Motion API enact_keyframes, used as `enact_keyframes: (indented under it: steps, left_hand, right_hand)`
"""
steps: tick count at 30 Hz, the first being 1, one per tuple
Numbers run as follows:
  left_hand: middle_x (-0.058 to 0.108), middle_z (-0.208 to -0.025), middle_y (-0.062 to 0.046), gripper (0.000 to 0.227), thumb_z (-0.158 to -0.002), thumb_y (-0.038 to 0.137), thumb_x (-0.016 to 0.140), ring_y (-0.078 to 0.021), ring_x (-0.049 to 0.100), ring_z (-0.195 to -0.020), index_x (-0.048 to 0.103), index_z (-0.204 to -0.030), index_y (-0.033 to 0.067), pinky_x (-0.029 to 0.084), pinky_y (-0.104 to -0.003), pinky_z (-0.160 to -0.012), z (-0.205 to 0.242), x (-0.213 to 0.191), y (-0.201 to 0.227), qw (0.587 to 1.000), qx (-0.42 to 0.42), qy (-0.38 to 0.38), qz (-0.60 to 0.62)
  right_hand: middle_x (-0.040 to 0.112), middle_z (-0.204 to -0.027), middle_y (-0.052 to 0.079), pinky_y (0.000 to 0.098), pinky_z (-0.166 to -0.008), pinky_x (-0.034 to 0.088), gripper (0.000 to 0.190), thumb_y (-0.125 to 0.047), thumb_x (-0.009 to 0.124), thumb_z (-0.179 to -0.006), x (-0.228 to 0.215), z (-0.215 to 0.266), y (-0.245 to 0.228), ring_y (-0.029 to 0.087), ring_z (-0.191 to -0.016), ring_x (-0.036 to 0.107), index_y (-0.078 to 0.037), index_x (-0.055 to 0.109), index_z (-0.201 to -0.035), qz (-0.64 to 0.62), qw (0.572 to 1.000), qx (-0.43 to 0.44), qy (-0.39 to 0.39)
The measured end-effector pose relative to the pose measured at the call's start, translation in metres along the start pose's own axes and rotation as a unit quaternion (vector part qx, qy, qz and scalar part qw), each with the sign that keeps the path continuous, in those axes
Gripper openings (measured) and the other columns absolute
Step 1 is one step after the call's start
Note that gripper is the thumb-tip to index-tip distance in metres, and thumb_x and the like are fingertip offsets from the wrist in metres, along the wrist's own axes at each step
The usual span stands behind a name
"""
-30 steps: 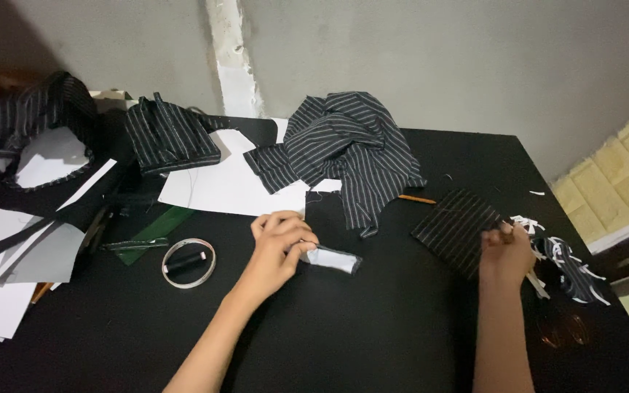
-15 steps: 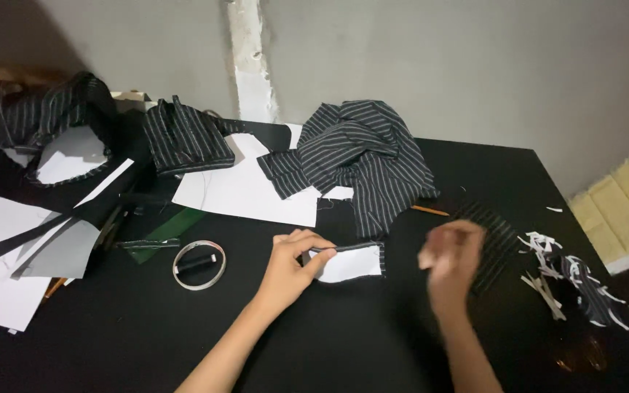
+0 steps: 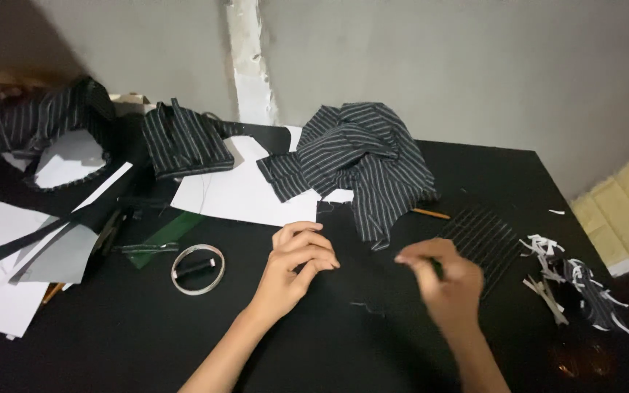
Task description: Folding a piece of pinstriped fabric around a white rectangular stiffener on a workshop table.
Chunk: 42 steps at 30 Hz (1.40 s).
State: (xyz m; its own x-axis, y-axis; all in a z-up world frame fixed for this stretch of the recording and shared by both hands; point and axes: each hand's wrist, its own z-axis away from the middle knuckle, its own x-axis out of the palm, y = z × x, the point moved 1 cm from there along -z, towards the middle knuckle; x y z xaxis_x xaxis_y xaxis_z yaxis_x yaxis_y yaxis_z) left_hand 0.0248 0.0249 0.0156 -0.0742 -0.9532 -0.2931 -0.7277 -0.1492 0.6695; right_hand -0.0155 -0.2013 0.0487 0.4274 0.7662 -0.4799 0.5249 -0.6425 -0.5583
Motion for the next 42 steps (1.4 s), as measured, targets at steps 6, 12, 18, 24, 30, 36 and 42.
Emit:
enact_keyframes:
  steps: [6, 12, 18, 24, 30, 36, 42]
  left_hand:
    - [0.064, -0.088, 0.001, 0.019, -0.092, 0.010, 0.054, -0.0242, 0.050, -0.110, 0.070, -0.082, 0.0131, 0.042, -0.035, -0.094, -0.001, -0.002, 0.004, 0.998, 0.019, -0.025, 0.055]
    - [0.065, -0.086, 0.002, 0.015, -0.090, 0.007, 0.057, -0.0246, 0.051, -0.111, 0.070, -0.085, 0.0142, 0.044, -0.035, -0.096, -0.002, -0.002, 0.011, 0.997, 0.020, -0.028, 0.065]
    - [0.064, -0.086, 0.001, 0.017, -0.091, 0.006, 0.055, -0.0259, 0.052, -0.108, 0.069, -0.084, 0.0135, 0.043, -0.035, -0.096, -0.003, -0.001, 0.008, 0.997, 0.037, -0.038, 0.055]
    - [0.065, -0.087, 0.001, 0.017, -0.090, 0.005, 0.057, -0.0246, 0.052, -0.109, 0.069, -0.085, 0.0149, 0.045, -0.035, -0.094, -0.001, 0.002, 0.008, 0.997, 0.014, -0.045, 0.057]
    - [0.064, -0.091, 0.001, 0.015, -0.091, 0.006, 0.057, -0.0250, 0.052, -0.108, 0.069, -0.087, 0.0144, 0.042, -0.036, -0.096, 0.003, 0.007, 0.000, 0.996, 0.036, -0.056, 0.051]
    - [0.065, -0.088, 0.002, 0.015, -0.091, 0.006, 0.058, -0.0239, 0.052, -0.110, 0.069, -0.087, 0.0156, 0.043, -0.035, -0.098, 0.002, 0.004, 0.007, 0.997, 0.016, -0.053, 0.053]
    - [0.064, -0.089, 0.001, 0.015, -0.092, 0.007, 0.056, -0.0260, 0.053, -0.108, 0.068, -0.087, 0.0135, 0.044, -0.036, -0.095, 0.001, 0.004, 0.006, 0.997, 0.039, -0.057, 0.043]
  right_hand:
    - [0.060, -0.080, 0.007, 0.0274, -0.079, 0.042, 0.014, 0.003, 0.060, -0.082, 0.027, -0.008, -0.041, 0.018, -0.079, 0.055, -0.006, 0.068, -0.076, -0.011, 0.991, -0.134, -0.006]
    - [0.055, -0.084, 0.003, 0.0291, -0.082, 0.040, 0.014, 0.000, 0.060, -0.084, 0.039, -0.001, -0.020, 0.017, -0.082, 0.052, -0.011, 0.069, -0.080, -0.017, 0.991, -0.122, -0.047]
    - [0.050, -0.082, 0.005, 0.0311, -0.080, 0.036, 0.015, -0.003, 0.058, -0.085, 0.042, -0.001, -0.020, 0.017, -0.078, 0.049, -0.012, 0.069, -0.080, -0.025, 0.992, -0.115, -0.053]
    - [0.052, -0.083, 0.004, 0.0312, -0.083, 0.036, 0.014, -0.002, 0.060, -0.084, 0.043, 0.001, -0.014, 0.016, -0.079, 0.051, -0.013, 0.069, -0.080, -0.025, 0.991, -0.120, -0.054]
    - [0.051, -0.086, 0.006, 0.0318, -0.082, 0.036, 0.017, -0.002, 0.057, -0.085, 0.041, 0.009, -0.004, 0.020, -0.082, 0.051, -0.014, 0.068, -0.084, 0.003, 0.988, -0.134, -0.075]
    - [0.052, -0.083, 0.006, 0.0320, -0.082, 0.039, 0.021, 0.006, 0.057, -0.085, 0.042, 0.005, -0.015, 0.017, -0.081, 0.053, -0.011, 0.069, -0.082, -0.005, 0.986, -0.161, -0.041]
    - [0.050, -0.080, 0.003, 0.0334, -0.079, 0.035, 0.022, 0.005, 0.055, -0.085, 0.043, 0.006, -0.015, 0.018, -0.075, 0.050, -0.012, 0.068, -0.082, -0.016, 0.984, -0.176, -0.023]
